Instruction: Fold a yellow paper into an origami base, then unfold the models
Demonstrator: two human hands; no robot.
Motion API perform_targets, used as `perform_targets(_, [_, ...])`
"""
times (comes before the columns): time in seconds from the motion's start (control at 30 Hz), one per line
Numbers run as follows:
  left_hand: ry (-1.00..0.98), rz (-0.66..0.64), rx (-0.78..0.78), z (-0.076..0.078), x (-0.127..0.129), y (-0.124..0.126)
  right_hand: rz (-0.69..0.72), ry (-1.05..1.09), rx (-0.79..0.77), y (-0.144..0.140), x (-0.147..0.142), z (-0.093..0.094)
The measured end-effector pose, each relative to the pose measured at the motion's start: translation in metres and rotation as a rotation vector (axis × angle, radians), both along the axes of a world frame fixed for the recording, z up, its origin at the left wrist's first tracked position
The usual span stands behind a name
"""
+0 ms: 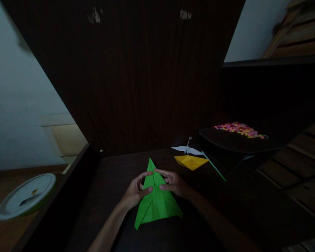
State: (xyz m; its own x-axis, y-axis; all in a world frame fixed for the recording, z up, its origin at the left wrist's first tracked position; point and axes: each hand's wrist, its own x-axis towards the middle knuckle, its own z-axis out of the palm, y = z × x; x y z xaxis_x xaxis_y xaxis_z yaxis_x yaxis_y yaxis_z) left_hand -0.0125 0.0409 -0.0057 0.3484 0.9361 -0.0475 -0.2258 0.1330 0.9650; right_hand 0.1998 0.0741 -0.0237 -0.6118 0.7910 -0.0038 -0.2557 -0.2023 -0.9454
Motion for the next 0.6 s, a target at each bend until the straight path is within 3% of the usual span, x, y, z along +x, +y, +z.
perform_targets(0.2, [0.052, -0.015, 0.007, 0.003, 0.002, -0.002, -0.041, -0.032, -0.008, 0.001, -0.001, 0.001])
perform_targets(0.37, [0.060, -0.084, 0.005, 0.002, 0.004, -0.004, -0.188, -0.082, 0.036, 0.001, -0.004, -0.001])
perform_targets(0.6, [0.122, 0.046, 0.015, -0.003, 0.014, -0.003, -0.212, -0.131, 0.023, 0.000, -0.010, -0.005])
